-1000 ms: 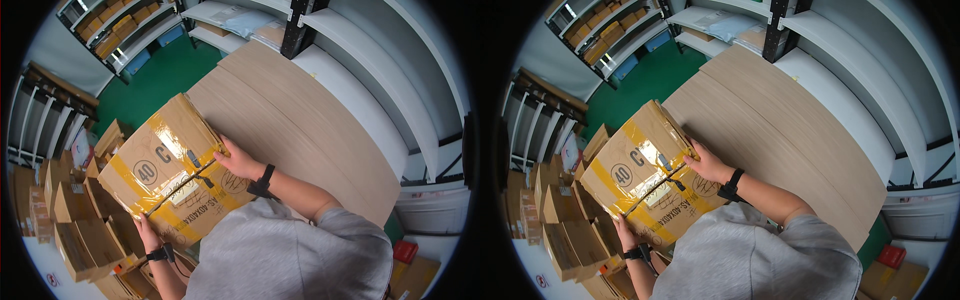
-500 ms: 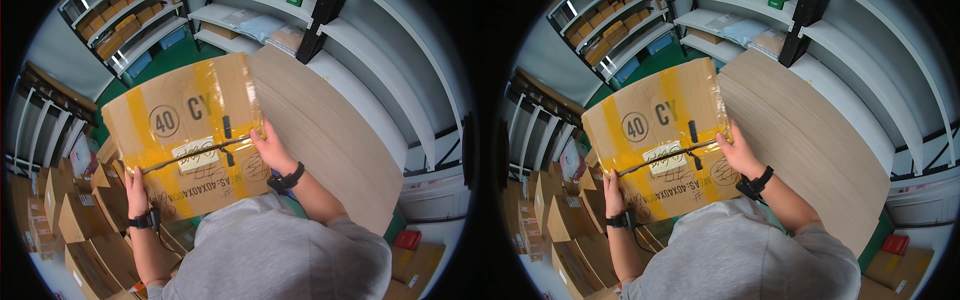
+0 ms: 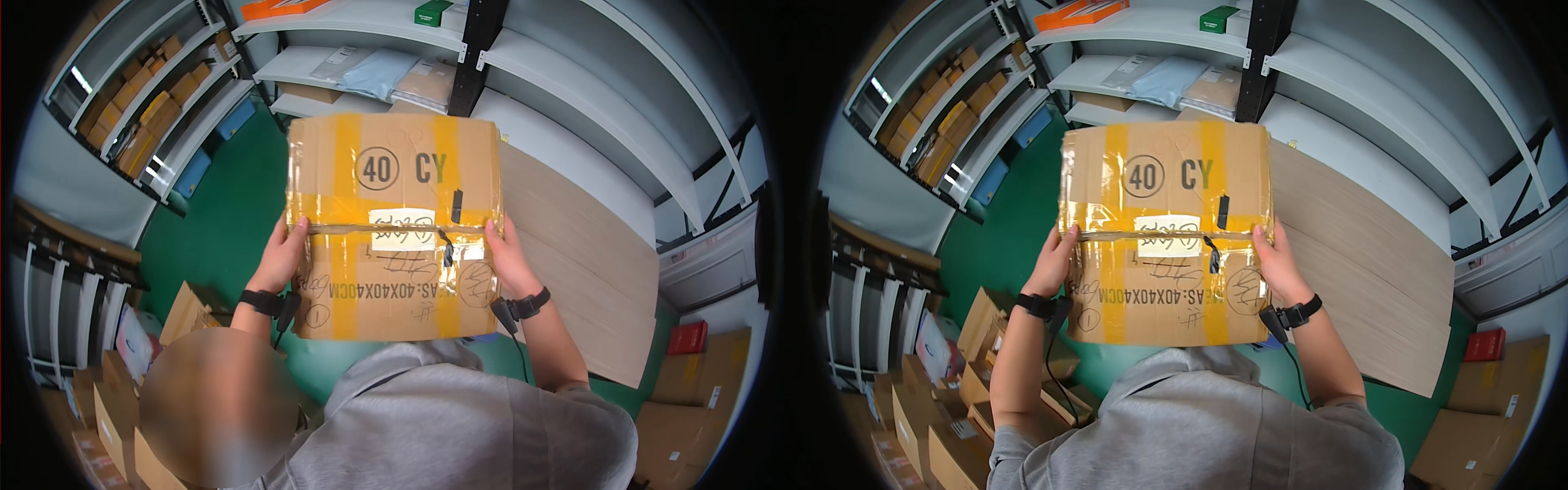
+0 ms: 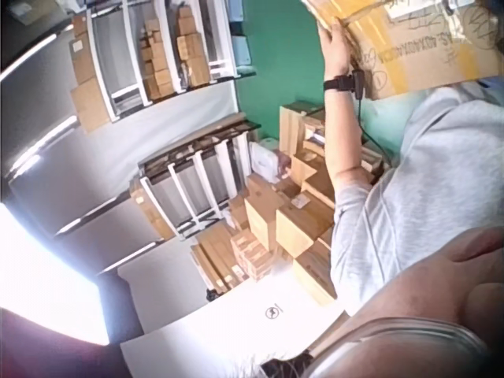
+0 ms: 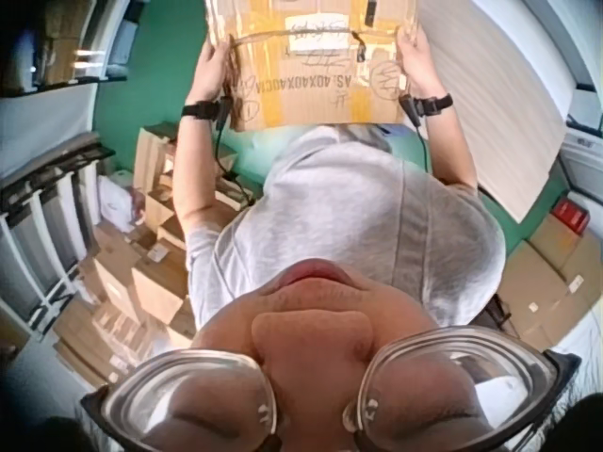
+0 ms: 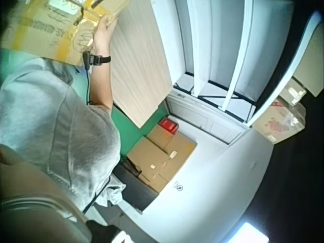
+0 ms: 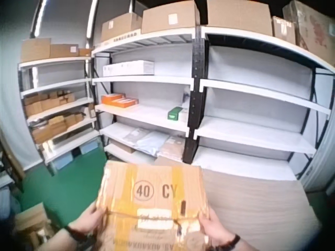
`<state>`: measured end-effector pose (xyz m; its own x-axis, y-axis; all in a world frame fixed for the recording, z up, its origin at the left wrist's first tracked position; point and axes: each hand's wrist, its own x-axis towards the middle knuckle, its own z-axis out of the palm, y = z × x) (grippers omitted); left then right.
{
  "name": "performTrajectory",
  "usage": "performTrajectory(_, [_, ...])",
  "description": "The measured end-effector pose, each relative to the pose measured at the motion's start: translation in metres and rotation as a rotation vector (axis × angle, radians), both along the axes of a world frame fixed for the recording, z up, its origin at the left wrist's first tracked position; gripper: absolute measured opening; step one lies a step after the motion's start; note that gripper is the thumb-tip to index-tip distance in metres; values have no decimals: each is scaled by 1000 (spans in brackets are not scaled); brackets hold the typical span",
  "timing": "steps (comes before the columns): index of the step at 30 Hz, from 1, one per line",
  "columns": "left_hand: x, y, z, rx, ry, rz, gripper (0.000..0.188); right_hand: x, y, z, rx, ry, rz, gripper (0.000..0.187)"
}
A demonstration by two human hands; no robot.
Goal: Storing boxes on shelves and reviewing inventory papers in a warehouse.
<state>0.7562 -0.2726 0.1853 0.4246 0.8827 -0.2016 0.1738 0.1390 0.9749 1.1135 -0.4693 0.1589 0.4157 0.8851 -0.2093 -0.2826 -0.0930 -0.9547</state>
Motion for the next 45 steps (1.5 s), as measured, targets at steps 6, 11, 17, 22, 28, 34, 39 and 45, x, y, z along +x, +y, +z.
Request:
performTrajectory(6, [87,219,-92,-196,53,-101,57,79,173,-81,-12,-47,0,56])
performTrajectory(11, [71,181,-130,-120,133,-148,60,68,127,-116,-78,14,30,59])
performTrajectory(17, [140,232,-235,-30,136,-210,58,134,140,-227,-1,-33,122,64])
performTrajectory(22, [233,458,-370,0,104,-318,62,208,328,-376,-3,-172,123,67])
performTrajectory(28, [138,685,-477,-145,187,-457,78,68,502,-471,-234,-64,-72,59])
performTrajectory(34, [-46,924,-528,-103,102,-714,76,-195,682,-527,-326,102,-323,58])
performTrajectory(39, [-229,1079,-536,-92,214,-842,77,-423,822,-558,-283,127,-444,58])
performTrajectory(45, [-366,1180,-591,-34,208,-836,78,-591,912,-613,-227,145,-477,55])
